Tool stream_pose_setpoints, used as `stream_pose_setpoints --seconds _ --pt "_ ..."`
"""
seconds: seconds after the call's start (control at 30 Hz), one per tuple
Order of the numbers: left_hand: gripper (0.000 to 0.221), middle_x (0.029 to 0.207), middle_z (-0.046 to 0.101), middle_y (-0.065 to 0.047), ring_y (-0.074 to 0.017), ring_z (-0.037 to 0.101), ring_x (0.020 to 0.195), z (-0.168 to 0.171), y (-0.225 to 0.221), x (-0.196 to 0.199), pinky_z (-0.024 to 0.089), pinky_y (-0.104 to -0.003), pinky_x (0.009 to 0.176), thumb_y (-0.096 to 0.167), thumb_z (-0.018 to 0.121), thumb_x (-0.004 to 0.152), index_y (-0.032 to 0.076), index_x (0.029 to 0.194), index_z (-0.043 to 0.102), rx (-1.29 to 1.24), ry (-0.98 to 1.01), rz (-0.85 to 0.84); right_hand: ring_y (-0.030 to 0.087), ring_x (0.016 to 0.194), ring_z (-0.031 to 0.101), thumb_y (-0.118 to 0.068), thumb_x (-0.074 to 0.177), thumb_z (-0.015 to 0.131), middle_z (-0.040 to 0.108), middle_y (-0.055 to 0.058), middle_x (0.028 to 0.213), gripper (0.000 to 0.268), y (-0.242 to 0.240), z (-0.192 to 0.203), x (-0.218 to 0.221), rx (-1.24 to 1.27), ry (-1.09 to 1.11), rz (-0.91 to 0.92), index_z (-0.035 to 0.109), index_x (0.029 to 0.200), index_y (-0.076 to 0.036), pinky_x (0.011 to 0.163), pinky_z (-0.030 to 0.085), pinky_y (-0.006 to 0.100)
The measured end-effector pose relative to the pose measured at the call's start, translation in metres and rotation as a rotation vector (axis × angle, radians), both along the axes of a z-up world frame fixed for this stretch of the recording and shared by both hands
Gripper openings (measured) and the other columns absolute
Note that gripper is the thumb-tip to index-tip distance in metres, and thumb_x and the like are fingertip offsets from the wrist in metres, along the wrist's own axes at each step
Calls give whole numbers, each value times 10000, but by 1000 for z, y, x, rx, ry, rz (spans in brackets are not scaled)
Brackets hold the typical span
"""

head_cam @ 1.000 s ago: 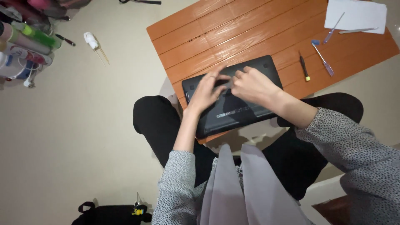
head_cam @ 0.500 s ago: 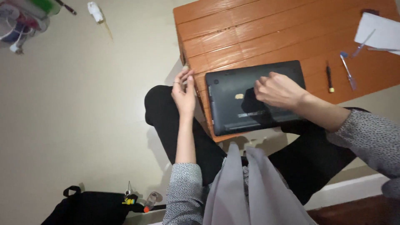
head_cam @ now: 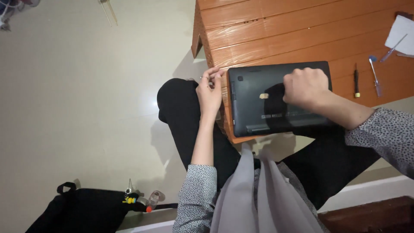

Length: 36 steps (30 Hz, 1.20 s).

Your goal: Disassembling a laptop by removing screws from the bottom casing and prying it open for inspection.

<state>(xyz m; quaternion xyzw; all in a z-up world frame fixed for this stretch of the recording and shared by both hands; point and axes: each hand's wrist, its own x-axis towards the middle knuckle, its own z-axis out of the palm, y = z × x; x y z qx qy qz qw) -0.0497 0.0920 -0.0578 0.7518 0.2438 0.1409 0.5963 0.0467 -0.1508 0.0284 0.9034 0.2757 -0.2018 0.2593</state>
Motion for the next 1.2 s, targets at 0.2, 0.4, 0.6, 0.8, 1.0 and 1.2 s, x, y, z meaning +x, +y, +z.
stream_pose_setpoints --seconds 0.2,0.4,0.6,0.8,1.0,1.2 --pt "181 989 792 32 -84 645 800 4 -2 4 526 -230 696 148 612 967 197 1117 702 -59 16 -26 479 887 766 -334 772 715 786 288 870 419 -6 -10 25 110 157 -351 833 976 13 657 613 552" --pt "180 986 791 46 -82 627 783 -3 -4 8 523 -229 700 150 610 967 201 1111 708 -63 28 -30 420 915 778 -191 794 784 788 234 959 382 5 8 20 43 246 15 744 1126 -7 699 647 507" --pt "185 970 787 39 -81 613 774 -7 -4 9 515 -237 702 150 600 973 191 1111 715 -60 18 -36 285 821 780 2 928 514 753 109 827 238 -4 5 0 -5 94 656 742 932 -64 627 623 354" --pt "191 965 788 40 -82 616 769 -2 -3 8 512 -233 698 147 596 978 189 1118 719 -32 35 -37 181 785 762 -75 955 575 726 -21 786 212 -10 -5 -2 -30 42 828 699 817 -180 622 586 278" --pt "190 956 783 36 -89 604 766 -3 -5 7 505 -231 700 159 595 981 193 1129 708 -5 21 -35 174 770 754 -157 938 580 725 -51 727 262 -1 -5 -5 -46 -7 763 707 725 -241 635 549 316" --pt "187 965 780 42 -114 594 778 -5 -8 9 511 -241 719 173 609 967 206 1124 705 58 37 -35 190 793 755 -281 882 628 760 -25 772 193 7 2 -3 -64 18 527 765 757 -224 656 553 318"
